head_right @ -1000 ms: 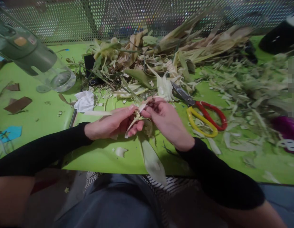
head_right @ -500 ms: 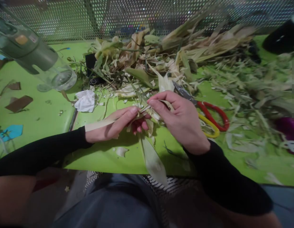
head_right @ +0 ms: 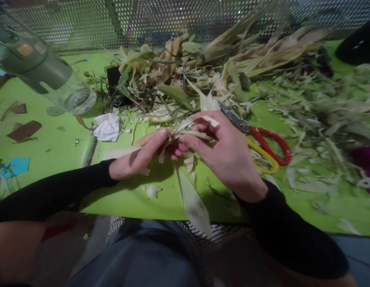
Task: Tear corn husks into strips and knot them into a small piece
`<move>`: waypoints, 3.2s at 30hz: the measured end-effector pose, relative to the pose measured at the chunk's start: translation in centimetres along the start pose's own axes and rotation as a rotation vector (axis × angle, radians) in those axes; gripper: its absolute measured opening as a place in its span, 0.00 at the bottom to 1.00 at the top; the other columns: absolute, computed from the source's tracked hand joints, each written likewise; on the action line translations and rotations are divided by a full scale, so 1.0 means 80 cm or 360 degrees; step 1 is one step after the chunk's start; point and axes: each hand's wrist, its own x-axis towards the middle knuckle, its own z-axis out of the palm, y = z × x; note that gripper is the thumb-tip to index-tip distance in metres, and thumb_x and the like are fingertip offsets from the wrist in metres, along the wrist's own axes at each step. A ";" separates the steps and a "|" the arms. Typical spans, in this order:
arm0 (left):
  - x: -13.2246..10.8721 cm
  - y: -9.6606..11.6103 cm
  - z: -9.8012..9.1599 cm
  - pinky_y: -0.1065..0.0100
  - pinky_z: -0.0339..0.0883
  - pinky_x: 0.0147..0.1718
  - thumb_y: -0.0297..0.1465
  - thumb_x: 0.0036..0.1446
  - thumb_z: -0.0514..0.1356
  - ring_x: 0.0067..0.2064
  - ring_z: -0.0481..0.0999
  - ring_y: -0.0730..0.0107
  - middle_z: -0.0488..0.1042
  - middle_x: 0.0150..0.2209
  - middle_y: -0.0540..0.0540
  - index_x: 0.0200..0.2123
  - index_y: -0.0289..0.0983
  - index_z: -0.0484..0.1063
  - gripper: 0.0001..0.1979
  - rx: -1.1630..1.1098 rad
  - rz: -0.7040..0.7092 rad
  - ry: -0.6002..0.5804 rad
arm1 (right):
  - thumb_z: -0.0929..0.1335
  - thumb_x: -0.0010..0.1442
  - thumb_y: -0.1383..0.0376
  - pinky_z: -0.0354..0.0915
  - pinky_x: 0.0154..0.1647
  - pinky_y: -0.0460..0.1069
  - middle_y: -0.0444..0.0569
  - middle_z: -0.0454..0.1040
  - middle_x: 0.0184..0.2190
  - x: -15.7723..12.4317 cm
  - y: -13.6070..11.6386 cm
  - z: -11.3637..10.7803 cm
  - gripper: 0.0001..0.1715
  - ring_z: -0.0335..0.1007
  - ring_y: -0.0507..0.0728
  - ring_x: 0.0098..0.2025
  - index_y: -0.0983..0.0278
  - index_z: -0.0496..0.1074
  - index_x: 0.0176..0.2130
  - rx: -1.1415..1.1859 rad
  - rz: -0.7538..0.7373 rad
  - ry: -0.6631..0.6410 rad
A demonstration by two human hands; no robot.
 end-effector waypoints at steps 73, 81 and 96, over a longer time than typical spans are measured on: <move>-0.006 0.009 -0.021 0.54 0.63 0.71 0.50 0.74 0.50 0.69 0.71 0.53 0.70 0.70 0.38 0.66 0.37 0.71 0.30 0.0082 0.0347 -0.0159 | 0.67 0.71 0.46 0.67 0.32 0.55 0.48 0.73 0.28 -0.015 0.004 0.010 0.27 0.70 0.57 0.29 0.57 0.74 0.26 0.0013 -0.0142 0.0121; -0.003 0.012 -0.026 0.58 0.72 0.56 0.52 0.73 0.51 0.50 0.79 0.61 0.81 0.45 0.38 0.63 0.34 0.71 0.32 0.0305 0.0200 -0.0252 | 0.68 0.68 0.40 0.63 0.27 0.51 0.46 0.74 0.27 -0.010 0.005 0.008 0.26 0.68 0.54 0.28 0.58 0.74 0.33 -0.0020 -0.0028 0.0116; -0.013 0.018 0.001 0.71 0.58 0.25 0.56 0.71 0.51 0.30 0.60 0.74 0.61 0.31 0.51 0.41 0.37 0.69 0.26 0.0331 0.0075 -0.0023 | 0.71 0.69 0.53 0.74 0.40 0.51 0.44 0.80 0.32 -0.015 -0.001 0.023 0.14 0.77 0.54 0.34 0.59 0.77 0.37 0.0119 -0.0028 0.0131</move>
